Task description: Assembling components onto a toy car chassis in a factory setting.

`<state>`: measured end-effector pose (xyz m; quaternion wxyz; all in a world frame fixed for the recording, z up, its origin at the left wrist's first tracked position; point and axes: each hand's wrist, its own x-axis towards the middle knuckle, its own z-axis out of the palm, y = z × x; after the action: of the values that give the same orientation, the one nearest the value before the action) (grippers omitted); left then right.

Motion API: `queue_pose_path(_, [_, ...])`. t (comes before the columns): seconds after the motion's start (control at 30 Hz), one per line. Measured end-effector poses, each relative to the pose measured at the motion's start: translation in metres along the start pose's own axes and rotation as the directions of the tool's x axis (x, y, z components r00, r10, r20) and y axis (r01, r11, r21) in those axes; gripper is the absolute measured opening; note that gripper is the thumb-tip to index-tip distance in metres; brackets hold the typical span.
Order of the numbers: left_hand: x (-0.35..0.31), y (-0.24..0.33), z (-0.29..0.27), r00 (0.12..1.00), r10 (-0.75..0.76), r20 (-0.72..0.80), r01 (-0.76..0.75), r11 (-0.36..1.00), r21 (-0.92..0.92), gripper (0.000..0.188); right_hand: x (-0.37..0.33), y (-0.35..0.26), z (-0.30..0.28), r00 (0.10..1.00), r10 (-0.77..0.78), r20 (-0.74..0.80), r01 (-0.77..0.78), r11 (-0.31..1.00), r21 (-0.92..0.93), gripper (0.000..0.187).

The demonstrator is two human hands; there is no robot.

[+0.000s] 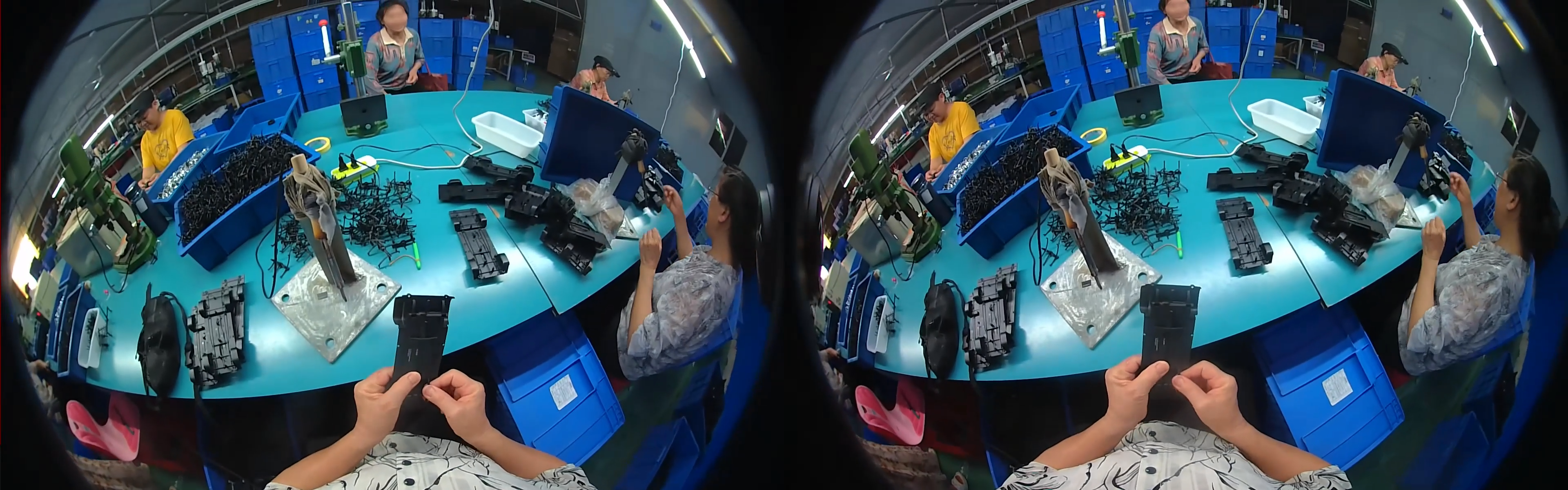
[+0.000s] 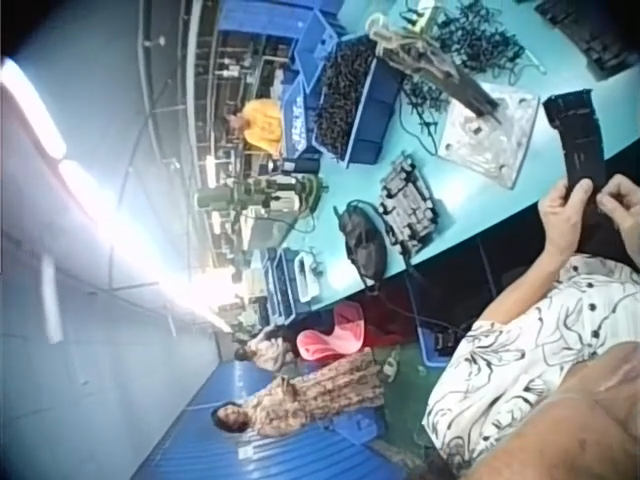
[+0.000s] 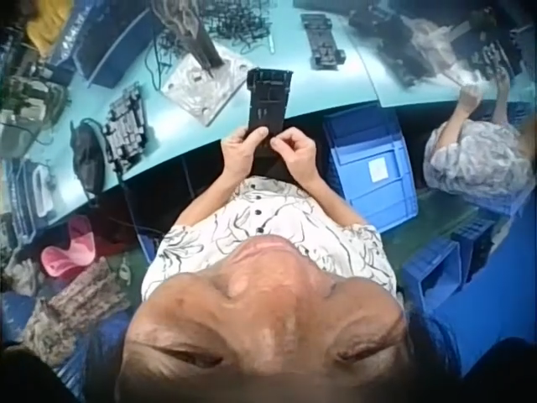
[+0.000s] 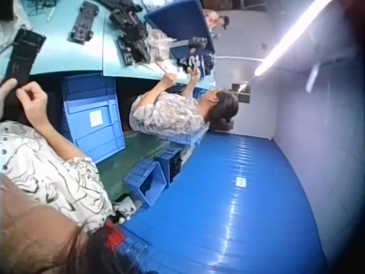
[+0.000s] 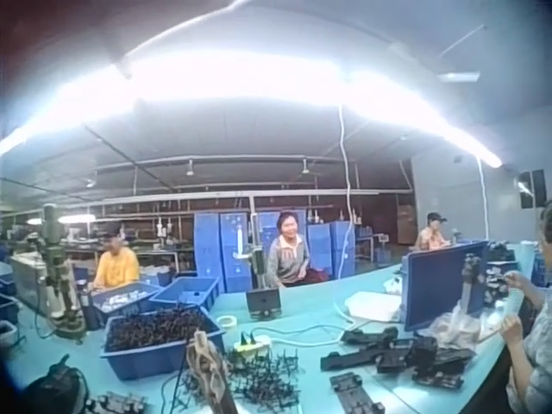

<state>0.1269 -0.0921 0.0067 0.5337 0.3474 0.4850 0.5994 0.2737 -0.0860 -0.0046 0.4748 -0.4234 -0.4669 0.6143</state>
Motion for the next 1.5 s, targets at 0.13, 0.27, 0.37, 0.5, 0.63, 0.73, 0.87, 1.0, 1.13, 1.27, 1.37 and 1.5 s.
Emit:
queue_pose_path(0.13, [0.007,-0.002,-0.009,0.960,0.272,0.064,-0.277,0.897,0.345,0.010,0.000,-0.002,0.005,0.966,-0.246,-0.086,0.212,0.933,-0.290,0.006])
queue_pose_path(0.27, [0.006,0.009,-0.002,0.815,0.548,0.189,-0.549,0.629,0.550,0.012,-0.001,0.000,0.007,0.860,-0.510,0.013,0.475,0.793,-0.381,0.012])
queue_pose_path(0.37, [0.006,0.009,-0.002,0.659,0.670,0.341,-0.702,0.385,0.600,0.025,-0.008,0.007,0.013,0.895,-0.446,-0.011,0.424,0.858,-0.291,0.015])
queue_pose_path(0.5, [0.000,0.014,-0.004,0.533,0.675,0.509,-0.741,0.083,0.666,0.039,-0.014,0.008,0.016,0.960,-0.278,-0.026,0.279,0.960,0.019,0.023])
queue_pose_path(0.63, [0.008,0.020,-0.002,0.488,0.650,0.583,-0.769,0.003,0.640,0.049,-0.006,-0.003,0.023,0.968,-0.237,-0.080,0.242,0.968,0.069,0.028])
queue_pose_path(0.73, [0.009,0.024,0.000,0.530,0.626,0.573,-0.760,0.051,0.648,0.053,0.004,-0.014,0.023,0.969,-0.234,-0.084,0.242,0.966,0.095,0.025])
queue_pose_path(0.87, [0.016,0.043,-0.009,0.600,0.555,0.576,-0.792,0.314,0.523,0.059,0.007,-0.019,0.024,0.966,-0.203,-0.160,0.219,0.972,0.087,0.023])
queue_pose_path(1.0, [0.010,0.035,-0.030,0.873,0.376,0.311,-0.483,0.761,0.433,0.056,0.003,-0.016,0.023,0.986,-0.117,-0.120,0.134,0.980,0.149,0.017])
queue_pose_path(1.13, [0.014,0.027,-0.044,0.964,0.225,0.145,-0.265,0.870,0.415,0.043,0.001,0.008,0.025,0.996,-0.085,-0.016,0.087,0.988,0.125,0.024])
queue_pose_path(1.27, [0.018,0.032,-0.062,0.978,-0.059,0.202,-0.030,0.911,0.411,0.026,0.004,0.004,0.030,0.998,-0.063,-0.022,0.066,0.981,0.184,0.023])
queue_pose_path(1.37, [0.019,0.032,-0.069,0.953,-0.141,0.267,0.040,0.935,0.352,0.024,0.004,0.011,0.028,0.999,-0.039,0.002,0.038,0.987,0.157,0.021])
queue_pose_path(1.5, [0.021,0.033,-0.076,0.900,-0.355,0.253,0.325,0.933,0.154,0.026,0.013,0.010,0.032,0.997,0.069,0.016,-0.071,0.967,0.244,0.021])
